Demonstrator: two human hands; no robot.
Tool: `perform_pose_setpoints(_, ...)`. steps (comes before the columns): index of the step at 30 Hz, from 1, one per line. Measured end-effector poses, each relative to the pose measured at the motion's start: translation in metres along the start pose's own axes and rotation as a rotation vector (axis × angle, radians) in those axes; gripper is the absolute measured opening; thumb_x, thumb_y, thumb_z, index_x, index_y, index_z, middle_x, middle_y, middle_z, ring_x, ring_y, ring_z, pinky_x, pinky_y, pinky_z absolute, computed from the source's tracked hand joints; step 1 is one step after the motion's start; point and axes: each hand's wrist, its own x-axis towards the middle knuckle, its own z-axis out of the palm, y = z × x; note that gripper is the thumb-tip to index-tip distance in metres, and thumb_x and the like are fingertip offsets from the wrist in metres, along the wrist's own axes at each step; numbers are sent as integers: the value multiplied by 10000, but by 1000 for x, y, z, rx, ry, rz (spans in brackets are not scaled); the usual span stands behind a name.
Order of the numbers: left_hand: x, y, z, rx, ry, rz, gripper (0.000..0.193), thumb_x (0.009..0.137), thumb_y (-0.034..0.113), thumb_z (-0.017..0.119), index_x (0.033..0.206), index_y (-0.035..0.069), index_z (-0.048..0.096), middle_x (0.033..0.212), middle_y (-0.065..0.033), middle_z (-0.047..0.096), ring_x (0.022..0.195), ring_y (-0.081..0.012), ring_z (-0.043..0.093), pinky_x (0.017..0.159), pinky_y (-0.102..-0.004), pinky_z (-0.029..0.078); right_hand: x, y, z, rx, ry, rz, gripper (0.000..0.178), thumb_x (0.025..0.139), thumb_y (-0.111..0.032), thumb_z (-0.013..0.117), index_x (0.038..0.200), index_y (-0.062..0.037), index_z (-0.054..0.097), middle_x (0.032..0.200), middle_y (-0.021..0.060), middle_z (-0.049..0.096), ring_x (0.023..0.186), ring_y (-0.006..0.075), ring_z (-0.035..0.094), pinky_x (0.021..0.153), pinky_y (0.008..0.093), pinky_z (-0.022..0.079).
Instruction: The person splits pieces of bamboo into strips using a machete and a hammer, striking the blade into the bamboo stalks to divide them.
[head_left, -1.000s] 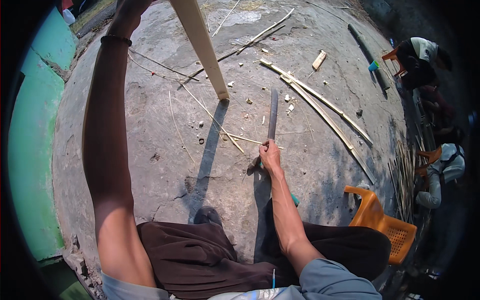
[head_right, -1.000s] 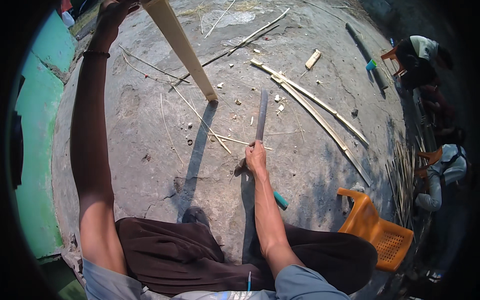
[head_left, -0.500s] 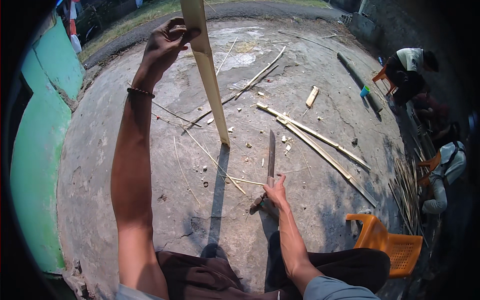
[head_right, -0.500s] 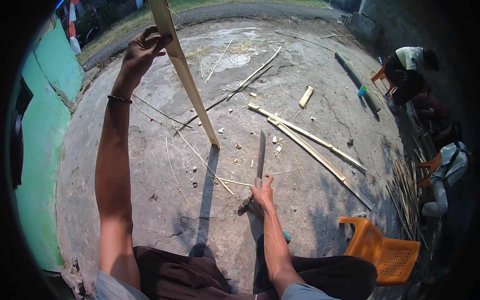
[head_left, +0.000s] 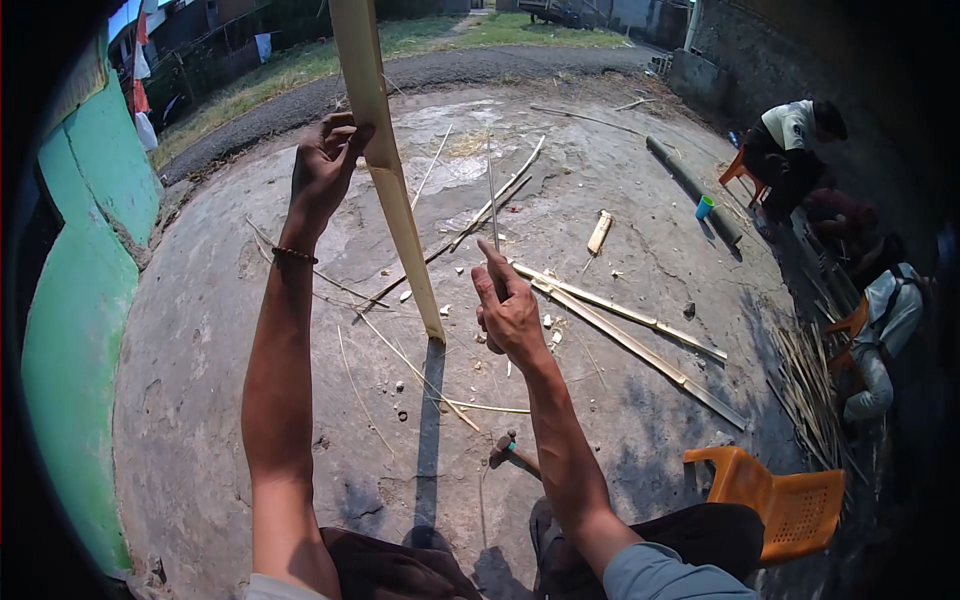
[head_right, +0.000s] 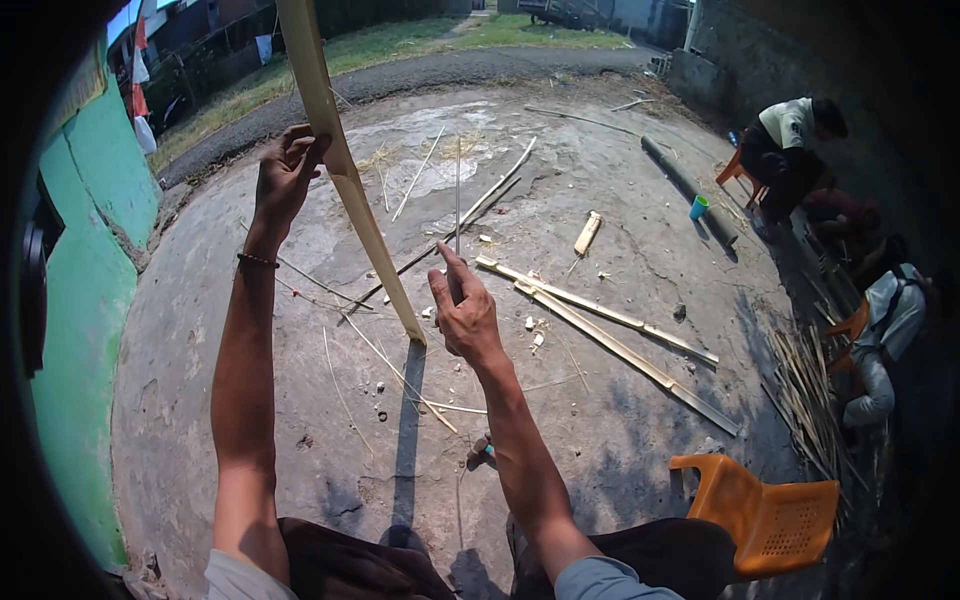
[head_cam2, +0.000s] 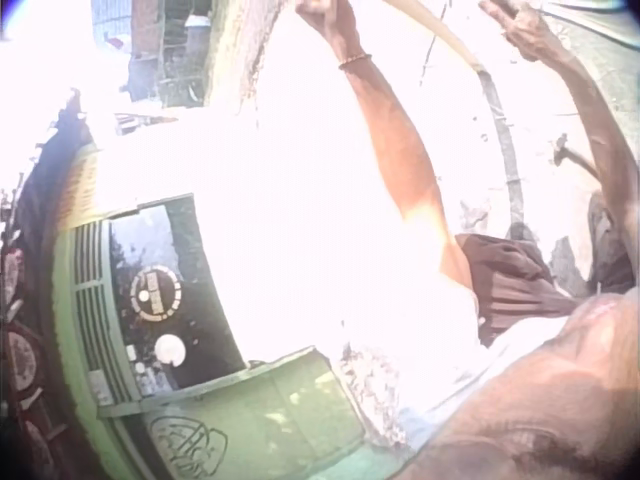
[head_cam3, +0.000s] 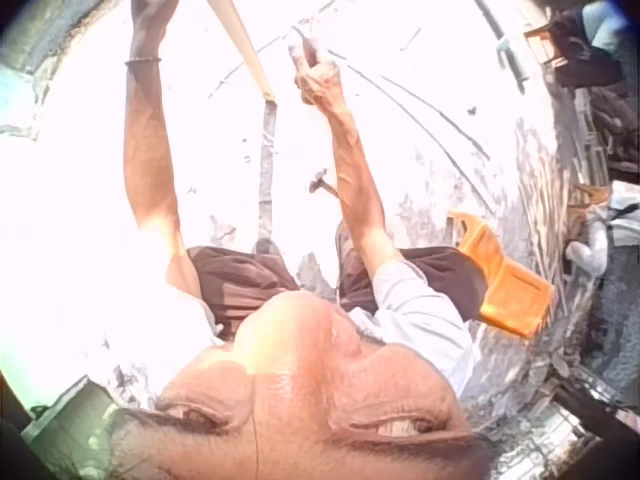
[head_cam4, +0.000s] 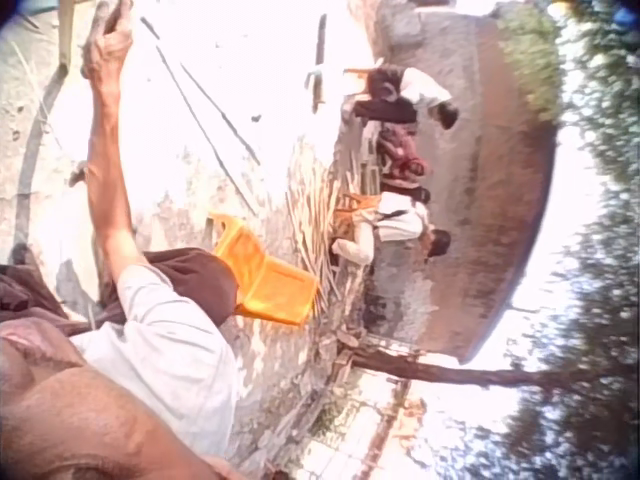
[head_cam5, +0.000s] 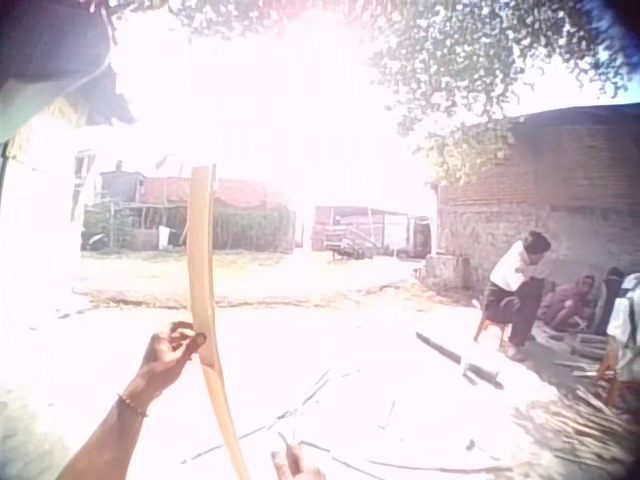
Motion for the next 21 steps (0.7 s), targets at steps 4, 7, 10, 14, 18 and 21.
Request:
perform_pose_setpoints(4, -4, 6, 2, 21, 23, 32, 469, 956, 374, 699, 1220, 1, 589, 1082, -130, 724, 1024, -180, 676, 901, -325, 511, 19, -74, -3, 307, -20, -136, 471, 1039, -274, 520, 1488, -156, 441, 708, 20, 518, 549, 90, 540, 502, 292, 467)
perform_pose_setpoints(7, -5, 6, -1, 53, 29, 26, 445, 963, 360, 692, 1217, 9, 591, 1077, -126, 723, 1004, -165, 676, 885, -303, 512, 33, -113, 4, 142, -83, -185, 401, 1029, -234, 517, 1396, -73, 526, 800, 125, 587, 617, 184, 616, 608, 350, 527)
perform_pose_setpoints(10, -3, 7, 1, 63, -17, 73, 395, 963, 369, 689, 1195, 57, 620, 1009, -44, 706, 920, -108, 643, 794, -261, 484, 53, -124, 13, -1, 12, -359, 390, 1029, -272, 510, 1357, -69, 565, 876, 186, 644, 714, 284, 644, 712, 405, 532)
perform_pose_setpoints(14, -2, 18, 14, 73, -95, 72, 334, 980, 355, 666, 1189, 95, 641, 1009, -13, 705, 900, -89, 629, 742, -240, 462, 64, -137, 6, 40, -20, -388, 398, 1026, -314, 487, 1343, -92, 583, 928, 241, 668, 848, 349, 659, 798, 443, 519)
perform_pose_setpoints(18, -5, 19, 13, 104, -166, 92, 274, 995, 257, 649, 1165, 42, 650, 1039, -95, 726, 951, -161, 681, 839, -318, 532, 54, -159, 3, 66, -39, -418, 387, 1021, -319, 490, 1297, -76, 614, 816, 162, 655, 699, 236, 662, 663, 382, 527)
perform_pose_setpoints(21, -7, 16, 9, 65, -189, 170, 260, 997, 239, 640, 1158, 36, 654, 1047, -115, 729, 972, -183, 689, 854, -329, 537, 49, -177, 8, 149, -113, -340, 415, 1019, -385, 522, 1267, -72, 632, 768, 115, 643, 601, 160, 633, 576, 331, 509)
